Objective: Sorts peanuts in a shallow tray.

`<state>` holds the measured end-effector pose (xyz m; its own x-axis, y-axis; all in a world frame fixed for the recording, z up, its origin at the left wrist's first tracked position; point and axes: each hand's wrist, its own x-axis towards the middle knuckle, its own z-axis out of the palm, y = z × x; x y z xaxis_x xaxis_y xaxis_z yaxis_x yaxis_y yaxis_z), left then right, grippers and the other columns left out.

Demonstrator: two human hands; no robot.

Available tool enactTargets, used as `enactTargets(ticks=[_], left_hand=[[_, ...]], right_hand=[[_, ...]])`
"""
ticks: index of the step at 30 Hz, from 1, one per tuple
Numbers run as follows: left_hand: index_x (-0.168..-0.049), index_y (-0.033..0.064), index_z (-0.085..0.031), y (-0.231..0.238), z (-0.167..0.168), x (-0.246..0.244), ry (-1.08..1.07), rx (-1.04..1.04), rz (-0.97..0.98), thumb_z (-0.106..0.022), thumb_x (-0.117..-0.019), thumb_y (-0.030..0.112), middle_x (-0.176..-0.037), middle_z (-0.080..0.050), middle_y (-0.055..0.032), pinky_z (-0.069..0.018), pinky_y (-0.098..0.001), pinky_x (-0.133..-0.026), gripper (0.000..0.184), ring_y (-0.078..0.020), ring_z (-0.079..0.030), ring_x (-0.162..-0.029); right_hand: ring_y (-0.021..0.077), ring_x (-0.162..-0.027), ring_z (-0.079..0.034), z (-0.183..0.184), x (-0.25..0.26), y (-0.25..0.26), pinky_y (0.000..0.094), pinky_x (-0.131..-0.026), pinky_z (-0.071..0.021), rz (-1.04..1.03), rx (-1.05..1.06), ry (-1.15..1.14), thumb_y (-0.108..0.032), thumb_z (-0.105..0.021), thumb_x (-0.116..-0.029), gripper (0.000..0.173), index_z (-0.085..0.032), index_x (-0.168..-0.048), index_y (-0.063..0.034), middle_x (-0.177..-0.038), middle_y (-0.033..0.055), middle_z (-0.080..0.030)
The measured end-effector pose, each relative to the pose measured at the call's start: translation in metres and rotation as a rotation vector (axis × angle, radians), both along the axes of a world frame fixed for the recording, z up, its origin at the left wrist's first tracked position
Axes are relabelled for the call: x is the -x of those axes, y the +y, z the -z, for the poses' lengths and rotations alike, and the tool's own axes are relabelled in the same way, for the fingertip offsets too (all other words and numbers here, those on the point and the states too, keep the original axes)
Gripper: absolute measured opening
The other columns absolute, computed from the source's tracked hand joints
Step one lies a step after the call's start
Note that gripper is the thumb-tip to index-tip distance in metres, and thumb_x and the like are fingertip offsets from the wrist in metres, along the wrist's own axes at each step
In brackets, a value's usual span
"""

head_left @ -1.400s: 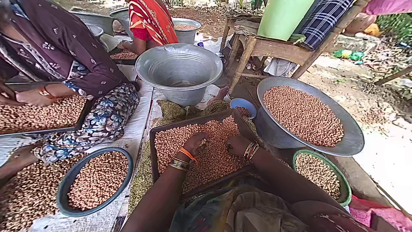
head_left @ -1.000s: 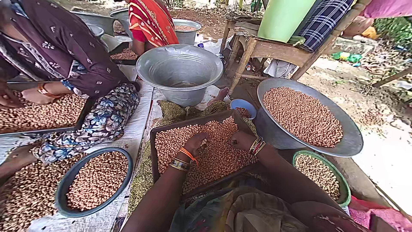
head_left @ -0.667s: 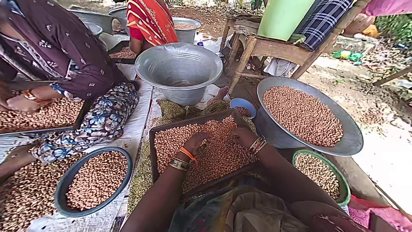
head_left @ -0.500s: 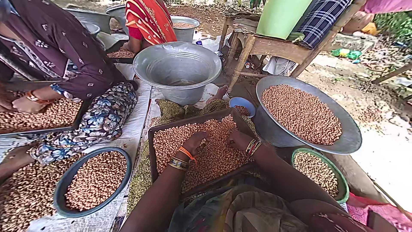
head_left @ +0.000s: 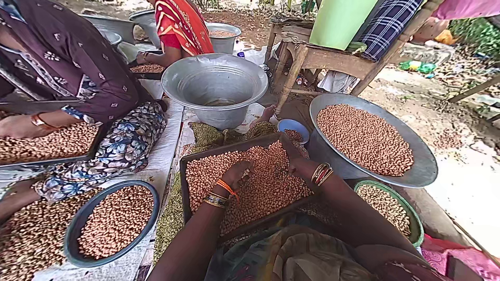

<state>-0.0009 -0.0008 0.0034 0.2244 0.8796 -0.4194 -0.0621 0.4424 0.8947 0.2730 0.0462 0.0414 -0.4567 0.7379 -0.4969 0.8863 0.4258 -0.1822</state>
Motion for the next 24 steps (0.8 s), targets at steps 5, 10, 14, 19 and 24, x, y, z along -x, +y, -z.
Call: enactTargets(ticks=[5, 10, 14, 19, 24], left_hand=[[-0.095, 0.0087, -0.059, 0.0, 0.003, -0.001, 0.005, 0.008, 0.001, -0.041, -0.1107, 0.021, -0.066, -0.056, 0.0019, -0.0325, -0.0154, -0.04, 0.027, -0.0027, -0.042, -0.043], [-0.098, 0.0077, -0.06, -0.001, 0.001, 0.001, 0.006, 0.026, -0.021, -0.042, -0.1104, 0.02, -0.067, -0.056, 0.0014, -0.0325, -0.0153, -0.039, 0.025, -0.0028, -0.042, -0.044], [-0.097, 0.008, -0.059, 0.0, -0.001, 0.0, 0.007, 0.022, -0.022, -0.043, -0.1101, 0.02, -0.067, -0.057, 0.0015, -0.0311, -0.0147, -0.039, 0.024, -0.0023, -0.042, -0.044], [-0.087, 0.0101, -0.059, 0.0, 0.0, -0.002, 0.019, 0.012, 0.018, -0.041, -0.1109, 0.024, -0.064, -0.055, 0.0028, -0.0306, -0.0156, -0.039, 0.033, -0.0024, -0.041, -0.043], [-0.092, 0.0097, -0.059, 0.001, 0.002, 0.001, 0.014, 0.036, -0.001, -0.04, -0.1107, 0.022, -0.065, -0.055, 0.0023, -0.0309, -0.0157, -0.039, 0.029, -0.003, -0.04, -0.043]], right_hand=[[0.0457, -0.139, -0.047, 0.009, 0.002, -0.005, 0.0582, -0.117, -0.0367, -0.003, -0.093, 0.106, 0.013, -0.051, -0.0941, 0.041, -0.065, -0.132, 0.0037, -0.144, 0.0294, -0.054], [0.0462, -0.122, -0.062, -0.023, -0.002, -0.013, 0.0632, -0.105, -0.0454, 0.016, 0.041, -0.139, -0.002, -0.055, -0.1014, 0.026, -0.07, -0.122, 0.0026, -0.126, 0.0285, -0.066], [0.0466, -0.116, -0.063, -0.022, -0.001, -0.028, 0.0672, -0.101, -0.0442, -0.17, 0.22, -0.284, -0.005, -0.064, -0.0989, 0.02, -0.074, -0.114, 0.0027, -0.119, 0.027, -0.069], [0.0475, -0.125, -0.059, -0.019, 0.008, -0.019, 0.0656, -0.105, -0.0447, -0.017, 0.061, -0.178, 0.003, -0.057, -0.0982, 0.028, -0.071, -0.123, -0.0002, -0.13, 0.0287, -0.064], [0.0428, -0.124, -0.061, -0.013, 0.024, 0.008, 0.0615, -0.105, -0.0458, 0.12, -0.094, -0.011, -0.003, -0.053, -0.1021, 0.027, -0.069, -0.122, 0.0015, -0.127, 0.0255, -0.066]])
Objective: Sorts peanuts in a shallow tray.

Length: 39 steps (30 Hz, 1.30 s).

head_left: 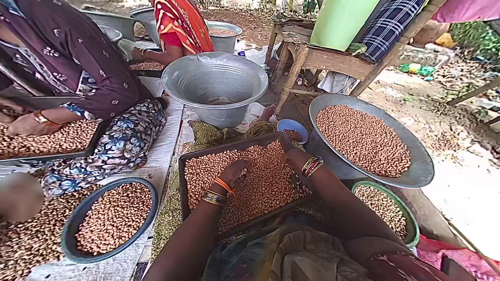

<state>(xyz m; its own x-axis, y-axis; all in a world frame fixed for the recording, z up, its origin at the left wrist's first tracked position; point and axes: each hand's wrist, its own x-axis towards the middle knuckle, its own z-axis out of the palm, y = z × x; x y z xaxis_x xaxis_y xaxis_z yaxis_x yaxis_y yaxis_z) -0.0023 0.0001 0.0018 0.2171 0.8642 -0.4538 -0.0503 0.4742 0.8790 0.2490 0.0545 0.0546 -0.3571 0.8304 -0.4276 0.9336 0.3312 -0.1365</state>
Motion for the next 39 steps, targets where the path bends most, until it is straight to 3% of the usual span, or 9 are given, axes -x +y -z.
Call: enactTargets(ticks=[6, 10, 13, 17, 23, 28, 31, 35, 39], left_hand=[[-0.094, 0.0091, -0.06, 0.0, -0.004, 0.001, 0.027, -0.027, 0.003, -0.042, -0.1099, 0.021, -0.067, -0.056, 0.0023, -0.0329, -0.0153, -0.041, 0.026, -0.0028, -0.043, -0.045], [-0.09, 0.0084, -0.059, 0.001, -0.001, -0.003, 0.029, -0.036, 0.052, -0.044, -0.109, 0.019, -0.064, -0.055, 0.0022, -0.032, -0.0148, -0.04, 0.026, -0.0022, -0.042, -0.044], [-0.091, 0.0089, -0.06, 0.002, -0.001, -0.004, 0.041, -0.037, 0.076, -0.044, -0.1092, 0.02, -0.064, -0.055, 0.0025, -0.0327, -0.0156, -0.04, 0.026, -0.0028, -0.043, -0.044], [-0.091, 0.0091, -0.06, -0.001, -0.002, -0.002, 0.027, -0.041, 0.062, -0.045, -0.1094, 0.02, -0.063, -0.055, 0.003, -0.0339, -0.0151, -0.04, 0.026, -0.0022, -0.043, -0.044], [-0.093, 0.0081, -0.061, 0.0, -0.002, -0.004, 0.046, -0.055, 0.055, -0.044, -0.1104, 0.021, -0.067, -0.057, 0.0027, -0.0321, -0.0148, -0.04, 0.027, -0.0015, -0.042, -0.045], [-0.095, 0.0077, -0.061, -0.002, -0.005, -0.001, 0.063, -0.051, 0.048, -0.043, -0.1105, 0.02, -0.067, -0.057, 0.0026, -0.032, -0.0147, -0.04, 0.026, -0.0014, -0.042, -0.044], [-0.092, 0.0079, -0.06, -0.003, -0.008, 0.001, 0.059, -0.065, 0.032, -0.044, -0.1101, 0.019, -0.065, -0.056, 0.003, -0.0315, -0.0145, -0.04, 0.027, -0.0013, -0.041, -0.044], [-0.093, 0.0082, -0.06, -0.002, -0.005, 0.0, 0.072, -0.082, 0.071, -0.043, -0.1098, 0.02, -0.065, -0.056, 0.0029, -0.0314, -0.0149, -0.04, 0.027, -0.0017, -0.04, -0.043], [-0.092, 0.0082, -0.059, -0.001, -0.005, -0.002, 0.075, -0.067, 0.087, -0.043, -0.1101, 0.02, -0.064, -0.055, 0.0025, -0.0305, -0.0153, -0.04, 0.027, -0.0022, -0.04, -0.043]], right_hand=[[0.0415, -0.12, -0.064, 0.011, -0.002, 0.0, 0.0578, -0.108, -0.0443, -0.229, 0.126, 0.126, 0.002, -0.057, -0.0989, 0.025, -0.073, -0.119, 0.0024, -0.122, 0.0258, -0.069], [0.0411, -0.124, -0.062, 0.016, -0.016, -0.006, 0.058, -0.11, -0.042, -0.437, 0.244, 0.193, 0.007, -0.055, -0.0978, 0.035, -0.071, -0.129, -0.0005, -0.13, 0.024, -0.068], [0.0364, -0.138, -0.055, 0.027, -0.02, -0.006, 0.0511, -0.119, -0.037, -0.258, 0.053, 0.294, 0.009, -0.047, -0.0982, 0.044, -0.064, -0.138, 0.0, -0.143, 0.0211, -0.061], [0.0385, -0.113, -0.066, 0.025, -0.023, -0.004, 0.0553, -0.104, -0.0487, -0.047, 0.009, 0.183, -0.002, -0.057, -0.1, 0.023, -0.071, -0.117, 0.0051, -0.119, 0.0249, -0.069], [0.0482, -0.117, -0.064, 0.026, -0.004, -0.024, 0.0679, -0.094, -0.0499, 0.056, 0.017, -0.169, -0.016, -0.054, -0.1025, 0.028, -0.069, -0.116, 0.0037, -0.124, 0.0292, -0.066], [0.0486, -0.117, -0.064, 0.027, -0.003, -0.031, 0.0682, -0.095, -0.0496, 0.07, 0.07, -0.172, -0.015, -0.054, -0.1027, 0.029, -0.067, -0.116, 0.0071, -0.123, 0.0311, -0.065], [0.0477, -0.112, -0.065, 0.026, -0.006, -0.031, 0.0668, -0.092, -0.0498, 0.071, 0.091, -0.147, -0.017, -0.063, -0.0969, 0.028, -0.068, -0.105, 0.0098, -0.116, 0.0315, -0.066], [0.0426, -0.105, -0.066, 0.017, -0.01, -0.029, 0.0608, -0.093, -0.0505, 0.13, 0.061, 0.025, -0.007, -0.07, -0.0901, 0.024, -0.067, -0.107, 0.0094, -0.111, 0.0284, -0.067], [0.0399, -0.118, -0.064, 0.022, -0.012, -0.02, 0.059, -0.103, -0.0475, 0.074, -0.003, 0.093, -0.007, -0.062, -0.0961, 0.024, -0.071, -0.116, 0.0027, -0.121, 0.0246, -0.068]])
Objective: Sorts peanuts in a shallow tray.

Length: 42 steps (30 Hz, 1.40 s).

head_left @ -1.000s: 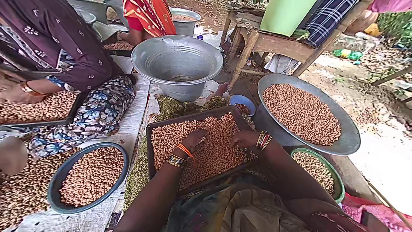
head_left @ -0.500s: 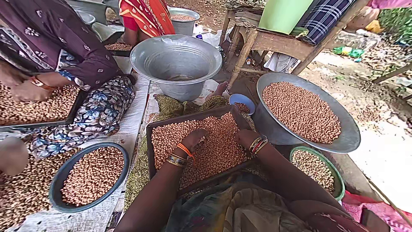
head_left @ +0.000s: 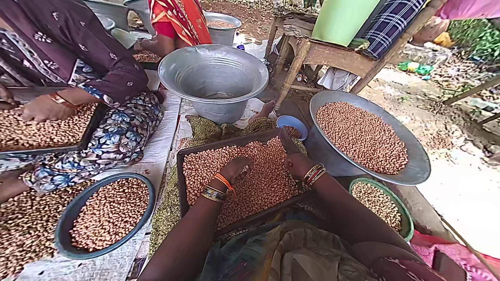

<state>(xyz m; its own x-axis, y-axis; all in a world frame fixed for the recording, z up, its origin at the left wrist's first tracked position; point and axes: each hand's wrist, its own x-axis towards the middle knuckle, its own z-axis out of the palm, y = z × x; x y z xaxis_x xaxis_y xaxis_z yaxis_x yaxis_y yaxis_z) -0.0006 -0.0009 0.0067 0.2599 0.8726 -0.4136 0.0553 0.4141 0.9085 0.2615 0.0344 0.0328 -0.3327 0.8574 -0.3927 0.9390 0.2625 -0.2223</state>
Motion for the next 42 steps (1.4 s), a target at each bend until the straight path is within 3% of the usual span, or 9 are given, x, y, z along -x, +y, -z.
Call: enactTargets(ticks=[8, 11, 17, 21, 24, 28, 31, 35, 42], left_hand=[[-0.088, 0.0083, -0.06, -0.002, -0.003, 0.001, -0.013, 0.006, -0.024, -0.044, -0.1091, 0.018, -0.062, -0.053, 0.0031, -0.03, -0.0152, -0.04, 0.028, -0.0017, -0.038, -0.042], [-0.093, 0.0081, -0.06, 0.0, -0.001, 0.001, -0.009, 0.0, -0.012, -0.043, -0.1101, 0.019, -0.064, -0.054, 0.0031, -0.0304, -0.0152, -0.041, 0.027, -0.0019, -0.039, -0.044], [-0.088, 0.0077, -0.06, -0.001, 0.001, 0.0, -0.033, 0.007, -0.021, -0.044, -0.11, 0.019, -0.062, -0.054, 0.0034, -0.0325, -0.015, -0.04, 0.029, -0.0019, -0.04, -0.042], [-0.081, 0.0095, -0.056, 0.001, 0.006, 0.002, -0.036, -0.018, 0.004, -0.042, -0.1111, 0.02, -0.062, -0.053, 0.0032, -0.0306, -0.0152, -0.04, 0.035, -0.0018, -0.04, -0.043], [-0.077, 0.0119, -0.055, 0.0, 0.005, 0.002, 0.035, -0.1, 0.147, -0.044, -0.1105, 0.02, -0.059, -0.051, 0.0073, -0.034, -0.0151, -0.044, 0.036, -0.0005, -0.042, -0.046], [-0.08, 0.0095, -0.058, -0.005, 0.001, 0.001, 0.221, -0.253, 0.459, -0.047, -0.1088, 0.018, -0.059, -0.046, 0.0105, -0.0329, -0.0168, -0.049, 0.032, 0.0015, -0.039, -0.049], [-0.102, 0.0025, -0.068, -0.003, 0.001, -0.003, 0.354, -0.437, 0.658, -0.05, -0.1072, 0.015, -0.078, -0.057, 0.0028, -0.0383, -0.0203, -0.058, 0.023, -0.0008, -0.044, -0.061], [-0.126, -0.0009, -0.066, -0.008, -0.005, -0.016, 0.566, -0.533, 0.787, -0.054, -0.1057, 0.012, -0.116, -0.069, -0.0214, -0.0513, -0.0546, -0.096, 0.026, -0.032, -0.067, -0.105], [-0.133, 0.0033, -0.061, -0.015, -0.016, -0.033, 0.909, -0.47, 0.851, -0.054, -0.1068, 0.019, -0.122, -0.067, -0.0251, -0.0477, -0.0684, -0.097, 0.031, -0.0456, -0.065, -0.115]], right_hand=[[0.046, -0.115, -0.064, 0.014, 0.011, 0.001, 0.0665, -0.095, -0.0495, -0.031, 0.076, -0.188, -0.017, -0.06, -0.099, 0.027, -0.069, -0.112, 0.0052, -0.12, 0.0285, -0.067], [0.0344, -0.095, -0.07, 0.001, 0.004, 0.013, 0.0532, -0.09, -0.0549, 0.046, 0.088, -0.058, -0.018, -0.06, -0.1028, 0.028, -0.069, -0.113, 0.0065, -0.107, 0.0236, -0.07], [0.0448, -0.11, -0.067, -0.034, -0.014, 0.021, 0.062, -0.095, -0.0525, 0.42, -0.513, 0.26, -0.007, -0.053, -0.1037, 0.026, -0.068, -0.122, 0.0042, -0.121, 0.0294, -0.066], [0.0121, -0.073, -0.066, -0.015, -0.008, 0.007, 0.0285, -0.072, -0.0577, 0.378, 0.098, 0.888, 0.005, -0.051, -0.1007, 0.015, -0.064, -0.108, 0.0051, -0.093, 0.0087, -0.067], [0.0014, -0.06, -0.053, 0.001, -0.005, -0.008, 0.018, -0.058, -0.0459, 0.187, 0.376, 0.822, -0.001, -0.063, -0.0962, 0.008, -0.063, -0.105, -0.0019, -0.075, -0.0041, -0.059], [0.0314, -0.086, -0.064, 0.01, -0.002, -0.006, 0.0513, -0.083, -0.0515, -0.266, 0.331, 0.129, -0.006, -0.069, -0.0961, 0.025, -0.067, -0.118, 0.0065, -0.098, 0.0221, -0.069], [0.0455, -0.124, -0.061, 0.013, 0.006, -0.005, 0.0638, -0.105, -0.046, -0.036, 0.103, -0.036, -0.003, -0.059, -0.0971, 0.043, -0.056, -0.14, -0.001, -0.131, 0.0283, -0.064], [0.0391, -0.102, -0.066, 0.001, 0.018, -0.014, 0.0561, -0.094, -0.0512, -0.076, 0.11, 0.136, -0.01, -0.062, -0.0999, 0.036, -0.059, -0.134, 0.0007, -0.112, 0.0259, -0.067], [0.0369, -0.098, -0.065, 0.018, 0.036, -0.029, 0.0545, -0.093, -0.0494, -0.338, 0.185, 0.189, -0.014, -0.065, -0.0992, 0.024, -0.072, -0.114, 0.0042, -0.105, 0.0243, -0.069]])
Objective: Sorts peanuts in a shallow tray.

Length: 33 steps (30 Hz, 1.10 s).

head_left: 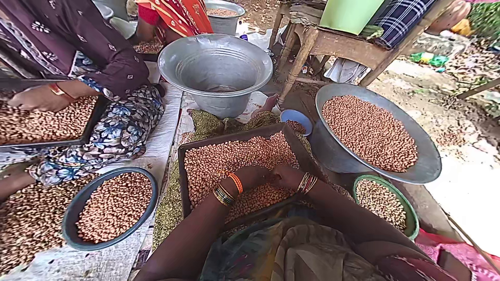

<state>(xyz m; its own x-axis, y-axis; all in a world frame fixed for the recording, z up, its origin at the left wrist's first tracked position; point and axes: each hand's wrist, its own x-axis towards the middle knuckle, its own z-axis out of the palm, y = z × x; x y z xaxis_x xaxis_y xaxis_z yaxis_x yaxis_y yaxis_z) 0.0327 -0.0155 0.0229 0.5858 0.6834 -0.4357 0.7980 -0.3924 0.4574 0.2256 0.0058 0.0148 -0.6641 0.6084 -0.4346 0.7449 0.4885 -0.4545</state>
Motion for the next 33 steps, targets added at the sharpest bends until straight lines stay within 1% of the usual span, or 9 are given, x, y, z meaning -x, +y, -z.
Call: enactTargets(ticks=[3, 7, 10, 13, 18, 23, 26, 29, 33], left_hand=[[-0.13, 0.0032, -0.062, 0.002, 0.005, 0.0, 0.022, -0.027, 0.028, -0.049, -0.1088, 0.021, -0.122, -0.067, -0.0249, -0.0481, -0.0692, -0.095, 0.031, -0.0459, -0.065, -0.116], [-0.123, -0.003, -0.064, 0.008, 0.012, 0.012, -0.282, -0.04, -0.104, -0.049, -0.108, 0.016, -0.113, -0.069, -0.0224, -0.0521, -0.0576, -0.095, 0.028, -0.0364, -0.068, -0.106], [-0.105, 0.0005, -0.057, 0.01, 0.026, 0.02, -1.031, 0.192, -0.561, -0.044, -0.1044, 0.005, -0.071, -0.054, 0.0011, -0.0386, -0.0179, -0.051, 0.014, -0.0031, -0.046, -0.054], [-0.094, 0.0131, -0.056, 0.011, 0.024, 0.027, -1.418, 0.504, -0.764, -0.029, -0.109, 0.018, -0.069, -0.058, 0.0031, -0.033, -0.0154, -0.043, 0.031, -0.0013, -0.042, -0.047], [-0.074, 0.0117, -0.055, 0.008, 0.018, 0.029, -1.06, 0.438, -0.703, -0.042, -0.1103, 0.016, -0.059, -0.053, 0.0064, -0.0314, -0.0136, -0.042, 0.039, 0.0008, -0.041, -0.045], [-0.089, 0.008, -0.064, 0.009, 0.012, 0.033, -0.638, 0.347, -0.258, -0.051, -0.1064, 0.015, -0.062, -0.049, 0.0112, -0.0321, -0.0146, -0.049, 0.023, 0.0034, -0.038, -0.05], [-0.102, 0.001, -0.071, 0.009, 0.01, 0.032, -0.382, 0.191, 0.009, -0.059, -0.1023, 0.014, -0.083, -0.065, -0.005, -0.0481, -0.0339, -0.07, 0.018, -0.0113, -0.056, -0.072], [-0.114, -0.0066, -0.07, 0.011, 0.012, 0.03, -0.208, 0.114, -0.054, -0.056, -0.1045, 0.013, -0.111, -0.07, -0.0249, -0.0486, -0.0592, -0.097, 0.025, -0.0369, -0.067, -0.104], [-0.124, -0.0018, -0.067, 0.021, 0.012, 0.035, -0.107, 0.002, -0.359, -0.052, -0.1066, 0.015, -0.122, -0.068, -0.0229, -0.0472, -0.0607, -0.102, 0.029, -0.0379, -0.065, -0.116]], right_hand=[[0.0298, -0.085, -0.063, -0.001, -0.007, 0.006, 0.0487, -0.083, -0.051, 0.105, 0.003, 0.072, -0.014, -0.063, -0.0989, 0.023, -0.07, -0.11, 0.0052, -0.093, 0.0194, -0.067], [-0.0002, -0.061, -0.05, -0.004, -0.025, 0.011, 0.0179, -0.058, -0.0424, 0.406, 0.299, 0.593, -0.009, -0.063, -0.0964, 0.007, -0.063, -0.102, -0.0045, -0.078, -0.0056, -0.058], [0.0022, -0.071, -0.057, -0.007, -0.024, 0.008, 0.0203, -0.063, -0.0492, 0.275, 0.37, 0.542, -0.001, -0.06, -0.0918, 0.024, -0.057, -0.116, -0.0019, -0.098, 0.001, -0.064], [0.0196, -0.084, -0.061, 0.0, -0.008, 0.001, 0.0384, -0.079, -0.0499, 0.078, 0.146, 0.264, -0.003, -0.065, -0.0916, 0.02, -0.069, -0.109, 0.0066, -0.1, 0.016, -0.068], [0.0386, -0.104, -0.066, 0.008, 0.007, -0.001, 0.0556, -0.097, -0.0487, -0.079, -0.014, 0.055, -0.009, -0.063, -0.0976, 0.023, -0.072, -0.113, 0.0052, -0.106, 0.0248, -0.07], [0.0389, -0.107, -0.066, 0.006, 0.004, 0.0, 0.0562, -0.099, -0.0485, 0.025, -0.01, 0.064, -0.013, -0.063, -0.0999, 0.026, -0.07, -0.114, 0.0071, -0.111, 0.0259, -0.069], [0.0246, -0.093, -0.066, 0.0, -0.006, 0.003, 0.0424, -0.087, -0.0529, 0.076, 0.078, 0.22, -0.005, -0.064, -0.0948, 0.023, -0.068, -0.115, 0.0054, -0.105, 0.0191, -0.069], [0.0243, -0.09, -0.065, -0.001, -0.003, -0.002, 0.0421, -0.086, -0.0525, -0.084, 0.127, 0.257, -0.004, -0.069, -0.0925, 0.024, -0.071, -0.115, 0.005, -0.105, 0.0192, -0.07], [0.0317, -0.098, -0.067, 0.005, 0.009, -0.005, 0.0491, -0.093, -0.0513, -0.121, 0.101, 0.161, -0.01, -0.068, -0.0973, 0.022, -0.071, -0.112, 0.0063, -0.106, 0.0224, -0.07]])
